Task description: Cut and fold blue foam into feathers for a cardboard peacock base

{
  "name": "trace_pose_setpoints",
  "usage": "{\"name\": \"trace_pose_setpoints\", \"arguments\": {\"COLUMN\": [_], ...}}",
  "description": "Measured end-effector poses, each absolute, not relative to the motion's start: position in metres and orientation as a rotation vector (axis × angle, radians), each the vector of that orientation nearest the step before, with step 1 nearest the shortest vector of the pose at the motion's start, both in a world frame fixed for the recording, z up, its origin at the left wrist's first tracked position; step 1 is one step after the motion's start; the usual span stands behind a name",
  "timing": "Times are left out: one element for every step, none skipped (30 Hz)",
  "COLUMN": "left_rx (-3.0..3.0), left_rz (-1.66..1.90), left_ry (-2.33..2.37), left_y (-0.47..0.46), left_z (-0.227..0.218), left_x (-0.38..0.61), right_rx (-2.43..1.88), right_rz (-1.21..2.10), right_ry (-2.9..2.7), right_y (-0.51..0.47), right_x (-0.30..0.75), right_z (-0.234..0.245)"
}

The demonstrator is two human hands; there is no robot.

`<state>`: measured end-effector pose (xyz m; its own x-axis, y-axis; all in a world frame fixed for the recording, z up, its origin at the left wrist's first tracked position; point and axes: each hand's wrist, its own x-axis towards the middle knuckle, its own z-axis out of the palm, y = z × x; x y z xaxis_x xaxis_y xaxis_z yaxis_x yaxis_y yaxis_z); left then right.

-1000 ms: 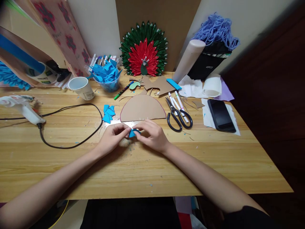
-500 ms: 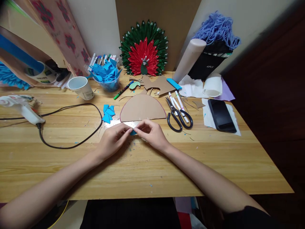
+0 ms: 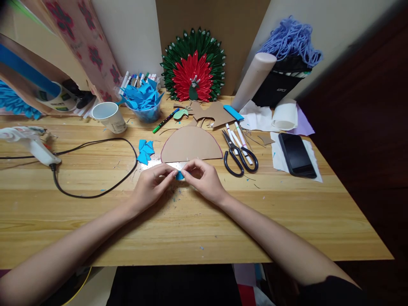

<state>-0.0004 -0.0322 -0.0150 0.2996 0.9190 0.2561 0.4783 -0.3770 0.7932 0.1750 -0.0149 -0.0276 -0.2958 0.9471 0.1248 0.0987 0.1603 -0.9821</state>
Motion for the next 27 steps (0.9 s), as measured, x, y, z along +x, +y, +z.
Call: {"name": "trace_pose_setpoints", "arguments": {"left_rx": [1.977, 1.977, 1.979, 1.983, 1.99, 2.002, 2.015, 2.026, 2.031, 2.028, 2.019, 2.006, 1.993, 1.983, 1.975, 1.972, 1.971, 1.971, 1.972, 1.976, 1.978, 1.97, 1.945, 1.897, 1.82, 1.711, 1.578], "left_rz": [0.955, 0.957, 0.966, 0.979, 0.993, 1.005, 1.014, 1.019, 1.021, 1.024, 1.027, 1.033, 1.037, 1.039, 1.036, 1.029, 1.018, 1.005, 0.993, 0.984, 0.976, 0.974, 0.978, 0.985, 0.981, 0.954, 0.901], "left_ry": [1.231, 1.222, 1.214, 1.209, 1.208, 1.209, 1.212, 1.214, 1.217, 1.222, 1.23, 1.24, 1.248, 1.253, 1.256, 1.255, 1.252, 1.248, 1.246, 1.244, 1.244, 1.251, 1.265, 1.286, 1.304, 1.307, 1.288], "left_y": [-0.032, -0.032, -0.033, -0.033, -0.033, -0.033, -0.034, -0.034, -0.033, -0.033, -0.033, -0.032, -0.032, -0.032, -0.031, -0.031, -0.031, -0.031, -0.031, -0.031, -0.031, -0.031, -0.031, -0.031, -0.032, -0.032, -0.033], "left_z": [-0.014, -0.014, -0.013, -0.013, -0.012, -0.012, -0.012, -0.011, -0.011, -0.011, -0.011, -0.011, -0.011, -0.011, -0.012, -0.012, -0.013, -0.013, -0.014, -0.014, -0.014, -0.014, -0.014, -0.013, -0.012, -0.011, -0.009], "left_x": [-0.001, -0.001, -0.002, -0.002, -0.003, -0.003, -0.003, -0.004, -0.004, -0.004, -0.005, -0.005, -0.005, -0.005, -0.005, -0.005, -0.005, -0.005, -0.005, -0.005, -0.005, -0.005, -0.005, -0.004, -0.004, -0.003, -0.002], "right_rx": [-1.033, -1.029, -1.022, -1.014, -1.006, -1.0, -0.994, -0.992, -0.993, -0.996, -1.0, -1.006, -1.01, -1.01, -1.007, -1.001, -0.994, -0.988, -0.983, -0.981, -0.978, -0.974, -0.968, -0.958, -0.942, -0.921, -0.892], "right_rz": [1.223, 1.198, 1.172, 1.144, 1.118, 1.095, 1.077, 1.064, 1.056, 1.054, 1.054, 1.058, 1.064, 1.072, 1.081, 1.086, 1.083, 1.072, 1.056, 1.034, 1.005, 0.966, 0.914, 0.845, 0.762, 0.67, 0.579], "right_ry": [-1.592, -1.61, -1.631, -1.656, -1.683, -1.709, -1.728, -1.739, -1.743, -1.74, -1.731, -1.721, -1.711, -1.705, -1.708, -1.72, -1.74, -1.763, -1.784, -1.802, -1.817, -1.83, -1.844, -1.859, -1.877, -1.895, -1.915], "right_y": [-0.016, -0.017, -0.017, -0.018, -0.019, -0.019, -0.019, -0.019, -0.019, -0.018, -0.018, -0.017, -0.016, -0.016, -0.016, -0.016, -0.016, -0.016, -0.016, -0.017, -0.017, -0.017, -0.017, -0.016, -0.016, -0.015, -0.015], "right_x": [0.175, 0.175, 0.176, 0.176, 0.176, 0.176, 0.176, 0.177, 0.177, 0.177, 0.178, 0.179, 0.179, 0.179, 0.179, 0.179, 0.179, 0.178, 0.178, 0.177, 0.177, 0.178, 0.178, 0.179, 0.18, 0.181, 0.182], "right_z": [-0.028, -0.028, -0.028, -0.028, -0.027, -0.027, -0.027, -0.027, -0.027, -0.028, -0.029, -0.03, -0.03, -0.031, -0.031, -0.031, -0.031, -0.03, -0.029, -0.028, -0.027, -0.026, -0.025, -0.024, -0.023, -0.022, -0.021]}}
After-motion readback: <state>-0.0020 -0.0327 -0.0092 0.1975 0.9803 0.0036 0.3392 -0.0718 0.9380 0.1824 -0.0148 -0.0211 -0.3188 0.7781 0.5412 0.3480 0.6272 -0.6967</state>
